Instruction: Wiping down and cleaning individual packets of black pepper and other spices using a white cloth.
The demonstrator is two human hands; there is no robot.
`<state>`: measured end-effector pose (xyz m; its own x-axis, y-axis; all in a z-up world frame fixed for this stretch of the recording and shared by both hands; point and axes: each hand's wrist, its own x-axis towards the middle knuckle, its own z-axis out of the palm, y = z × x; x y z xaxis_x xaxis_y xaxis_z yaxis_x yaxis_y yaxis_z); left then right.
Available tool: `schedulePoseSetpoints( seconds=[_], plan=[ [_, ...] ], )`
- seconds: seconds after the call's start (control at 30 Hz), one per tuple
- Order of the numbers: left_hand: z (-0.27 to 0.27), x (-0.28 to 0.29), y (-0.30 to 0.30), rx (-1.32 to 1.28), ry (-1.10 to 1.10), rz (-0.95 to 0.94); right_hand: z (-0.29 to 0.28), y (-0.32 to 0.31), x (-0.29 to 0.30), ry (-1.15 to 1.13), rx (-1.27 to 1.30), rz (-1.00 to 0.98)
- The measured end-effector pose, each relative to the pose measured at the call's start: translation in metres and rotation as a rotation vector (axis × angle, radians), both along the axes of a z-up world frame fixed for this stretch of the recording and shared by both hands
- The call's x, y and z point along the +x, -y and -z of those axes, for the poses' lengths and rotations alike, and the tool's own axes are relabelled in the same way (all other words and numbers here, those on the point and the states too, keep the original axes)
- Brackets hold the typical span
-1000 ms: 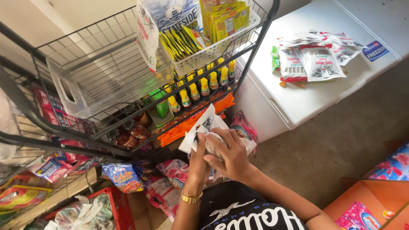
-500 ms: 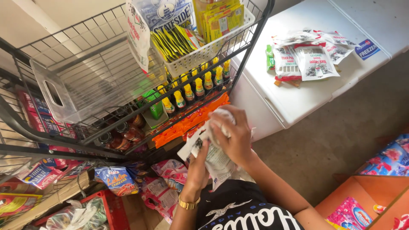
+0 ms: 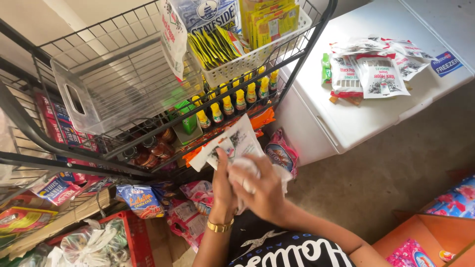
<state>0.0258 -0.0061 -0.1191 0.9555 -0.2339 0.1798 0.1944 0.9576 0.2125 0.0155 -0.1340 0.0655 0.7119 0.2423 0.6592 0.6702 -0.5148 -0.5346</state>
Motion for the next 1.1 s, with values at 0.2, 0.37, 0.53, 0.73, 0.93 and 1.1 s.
schedulePoseSetpoints(
  seconds=[0.2,0.37,0.53,0.73,0.93,1.1],
  plan=[
    [-0.156,0.005,0.007,0.228,-0.377,-0.090,0.037,0.024,0.014,0.046,0.015,0.122],
    [-0.116,0.008,0.020,0.308,-0.405,-0.220,0.022,0.027,0.001,0.075,0.023,-0.016],
    [-0.143,0.002,0.030,0.398,-0.467,-0.335,0.029,0.052,0.020,0.163,-0.033,-0.055],
    [-0.149,-0.006,0.026,0.528,-0.517,-0.390,0.020,0.113,0.067,-0.595,0.082,-0.064],
    [-0.150,-0.014,0.020,0.652,-0.484,-0.319,0.032,0.130,0.074,-0.867,-0.112,-0.602],
    [-0.148,-0.019,-0.011,1.009,-0.073,-0.058,0.014,0.129,0.079,-0.876,0.070,-0.477]
  ],
)
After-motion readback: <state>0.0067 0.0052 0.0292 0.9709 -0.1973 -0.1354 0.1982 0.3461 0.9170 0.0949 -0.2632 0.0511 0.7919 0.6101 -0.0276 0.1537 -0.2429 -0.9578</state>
